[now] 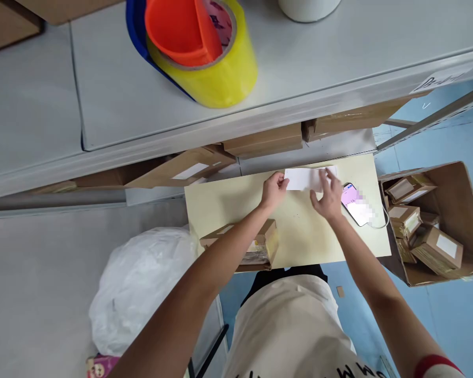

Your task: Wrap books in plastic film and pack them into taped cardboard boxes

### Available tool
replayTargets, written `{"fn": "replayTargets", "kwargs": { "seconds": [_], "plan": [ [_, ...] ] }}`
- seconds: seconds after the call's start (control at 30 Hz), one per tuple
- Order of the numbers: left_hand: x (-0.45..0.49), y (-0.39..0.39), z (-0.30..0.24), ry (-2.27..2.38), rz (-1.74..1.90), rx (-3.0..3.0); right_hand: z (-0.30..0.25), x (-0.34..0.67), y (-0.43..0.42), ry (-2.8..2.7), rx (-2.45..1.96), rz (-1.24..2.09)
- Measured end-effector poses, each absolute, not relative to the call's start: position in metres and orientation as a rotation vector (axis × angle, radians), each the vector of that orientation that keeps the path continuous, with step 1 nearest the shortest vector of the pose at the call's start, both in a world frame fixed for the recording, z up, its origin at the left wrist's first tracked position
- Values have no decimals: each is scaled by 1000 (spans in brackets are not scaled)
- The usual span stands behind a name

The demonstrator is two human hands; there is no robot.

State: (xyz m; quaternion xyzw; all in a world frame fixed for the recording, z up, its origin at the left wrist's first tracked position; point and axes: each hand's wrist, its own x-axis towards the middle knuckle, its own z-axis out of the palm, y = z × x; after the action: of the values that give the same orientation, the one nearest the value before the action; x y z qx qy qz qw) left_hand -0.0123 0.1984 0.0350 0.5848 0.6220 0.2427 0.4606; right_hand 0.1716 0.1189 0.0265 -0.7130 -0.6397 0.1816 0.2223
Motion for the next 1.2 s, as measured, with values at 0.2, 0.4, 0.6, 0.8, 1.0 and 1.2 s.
{"fn": "replayTargets", "kwargs": {
  "seconds": [0.2,0.4,0.6,0.8,1.0,1.2],
  "plan": [
    [-47,204,66,1480,537,1742,41,227,168,-1868,-1469,1018],
    [-25,202,93,1398,532,2245,46,221,176,-2070,-1377,1069],
    [19,204,107,1093,129,2396,62,212,178,-2219,-1461,956],
    [19,217,102,1102,-37,2103,60,215,177,-2166,-1395,984],
    [15,222,87,1113,52,1968,63,220,172,-2095,-1380,1051],
    [10,230,81,1304,151,2020,65,230,171,-2138,-1515,1092]
  ]
}}
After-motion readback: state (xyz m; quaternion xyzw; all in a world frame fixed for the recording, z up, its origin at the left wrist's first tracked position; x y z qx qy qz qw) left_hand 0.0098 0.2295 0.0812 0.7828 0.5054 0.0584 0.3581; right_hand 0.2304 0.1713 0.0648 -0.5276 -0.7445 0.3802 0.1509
